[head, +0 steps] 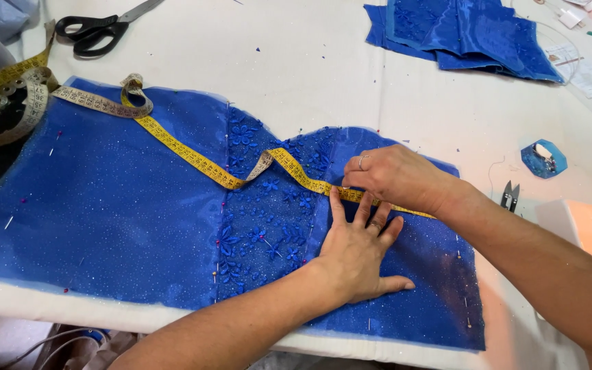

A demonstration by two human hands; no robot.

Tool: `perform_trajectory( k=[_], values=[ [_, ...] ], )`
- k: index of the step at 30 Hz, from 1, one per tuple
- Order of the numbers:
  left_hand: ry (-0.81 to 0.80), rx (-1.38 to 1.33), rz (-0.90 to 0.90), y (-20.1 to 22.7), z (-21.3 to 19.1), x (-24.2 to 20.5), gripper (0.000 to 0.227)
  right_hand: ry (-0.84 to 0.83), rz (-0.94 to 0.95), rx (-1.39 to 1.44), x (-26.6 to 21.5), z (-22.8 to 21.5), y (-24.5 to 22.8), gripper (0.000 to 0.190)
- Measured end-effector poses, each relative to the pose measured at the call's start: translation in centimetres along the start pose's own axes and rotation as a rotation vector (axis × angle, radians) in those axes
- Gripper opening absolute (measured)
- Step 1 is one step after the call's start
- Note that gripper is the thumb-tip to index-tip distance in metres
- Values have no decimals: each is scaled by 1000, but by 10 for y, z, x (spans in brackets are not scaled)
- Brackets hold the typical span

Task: Measuring and marking a piece of blue beaded fabric with a yellow measuring tape on a work table.

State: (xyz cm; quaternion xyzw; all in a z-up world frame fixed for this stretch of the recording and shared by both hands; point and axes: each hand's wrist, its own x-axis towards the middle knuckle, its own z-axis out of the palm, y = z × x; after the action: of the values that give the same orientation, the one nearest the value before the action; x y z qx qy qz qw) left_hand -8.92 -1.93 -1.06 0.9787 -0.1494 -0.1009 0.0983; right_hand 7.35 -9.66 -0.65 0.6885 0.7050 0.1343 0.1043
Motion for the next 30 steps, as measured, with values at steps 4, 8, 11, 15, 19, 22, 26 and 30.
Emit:
perform_trajectory(
  k=[4,8,11,15,19,22,26,30],
  values=[
    [1,5,-1,0,1,1,95,27,-30,-37,-1,7,2,15],
    [-5,3,5,0,1,1,94,72,-40,-72,0,8,2,14],
    [-10,0,11,0,-2,-1,93,71,-50,-59,0,0,-1,14],
    [-10,-2,13,0,-3,-1,93,69,-64,-33,0,-4,-4,17],
    [-13,-9,7,0,-1,0,93,95,-43,-37,0,2,0,18],
    [-24,-18,4,0,-4,-2,94,95,-49,-36,0,-1,-3,16],
    [-30,-99,-51,4,6,4,100,79,-94,108,-3,-5,6,11],
    [-19,-205,-87,4,12,6,104,41,-211,206,-4,0,5,22]
  ],
)
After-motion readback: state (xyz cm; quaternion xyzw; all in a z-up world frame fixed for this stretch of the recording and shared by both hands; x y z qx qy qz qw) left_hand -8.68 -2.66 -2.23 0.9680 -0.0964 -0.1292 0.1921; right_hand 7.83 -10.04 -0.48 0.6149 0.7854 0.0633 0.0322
